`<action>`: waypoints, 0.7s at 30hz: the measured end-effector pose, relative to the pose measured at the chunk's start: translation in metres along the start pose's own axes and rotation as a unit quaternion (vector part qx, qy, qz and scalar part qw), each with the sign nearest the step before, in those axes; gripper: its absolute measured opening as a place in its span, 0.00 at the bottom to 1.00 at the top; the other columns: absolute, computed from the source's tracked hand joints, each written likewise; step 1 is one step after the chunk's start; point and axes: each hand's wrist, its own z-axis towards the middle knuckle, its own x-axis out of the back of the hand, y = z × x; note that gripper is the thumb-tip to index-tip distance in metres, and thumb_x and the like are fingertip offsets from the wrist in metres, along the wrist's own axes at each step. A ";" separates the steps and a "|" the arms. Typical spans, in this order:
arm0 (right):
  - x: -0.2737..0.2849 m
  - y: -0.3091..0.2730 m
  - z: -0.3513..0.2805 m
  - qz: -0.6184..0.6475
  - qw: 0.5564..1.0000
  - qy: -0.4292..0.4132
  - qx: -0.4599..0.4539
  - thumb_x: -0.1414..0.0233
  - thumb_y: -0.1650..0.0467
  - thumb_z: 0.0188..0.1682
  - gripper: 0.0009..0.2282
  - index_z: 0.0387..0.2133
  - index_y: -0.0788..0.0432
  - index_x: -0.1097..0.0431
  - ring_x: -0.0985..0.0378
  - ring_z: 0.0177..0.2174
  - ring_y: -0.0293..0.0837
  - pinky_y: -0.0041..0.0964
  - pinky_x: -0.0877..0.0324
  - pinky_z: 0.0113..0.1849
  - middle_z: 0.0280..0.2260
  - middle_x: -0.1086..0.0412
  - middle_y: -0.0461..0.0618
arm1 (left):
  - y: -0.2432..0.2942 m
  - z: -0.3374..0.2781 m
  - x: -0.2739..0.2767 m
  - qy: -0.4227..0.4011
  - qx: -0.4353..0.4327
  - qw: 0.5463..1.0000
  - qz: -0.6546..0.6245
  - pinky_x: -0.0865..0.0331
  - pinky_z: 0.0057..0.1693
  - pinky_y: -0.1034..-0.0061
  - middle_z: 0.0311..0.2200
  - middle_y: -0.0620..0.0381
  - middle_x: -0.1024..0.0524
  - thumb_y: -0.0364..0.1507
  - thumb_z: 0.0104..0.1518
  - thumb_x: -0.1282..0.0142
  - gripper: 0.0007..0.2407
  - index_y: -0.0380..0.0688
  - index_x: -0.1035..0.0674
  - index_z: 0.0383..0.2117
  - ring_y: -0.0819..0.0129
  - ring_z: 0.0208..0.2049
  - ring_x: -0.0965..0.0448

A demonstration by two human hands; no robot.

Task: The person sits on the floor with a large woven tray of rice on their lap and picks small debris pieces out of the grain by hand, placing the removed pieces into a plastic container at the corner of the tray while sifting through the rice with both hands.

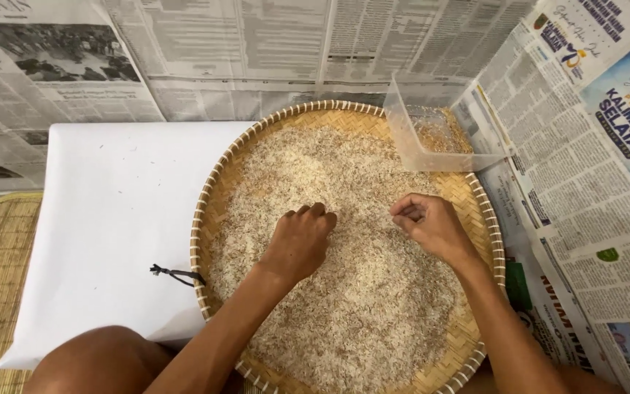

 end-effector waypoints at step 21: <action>-0.028 0.014 0.001 -0.264 0.963 -0.037 0.040 0.42 0.76 0.45 0.05 0.30 0.55 0.19 0.17 0.33 0.50 0.41 0.23 0.36 0.29 0.21 0.52 | 0.003 -0.001 0.013 -0.029 0.008 0.999 -0.018 0.21 0.47 0.62 0.40 0.50 0.22 0.26 0.54 0.36 0.13 0.42 0.20 0.45 0.55 0.41 0.17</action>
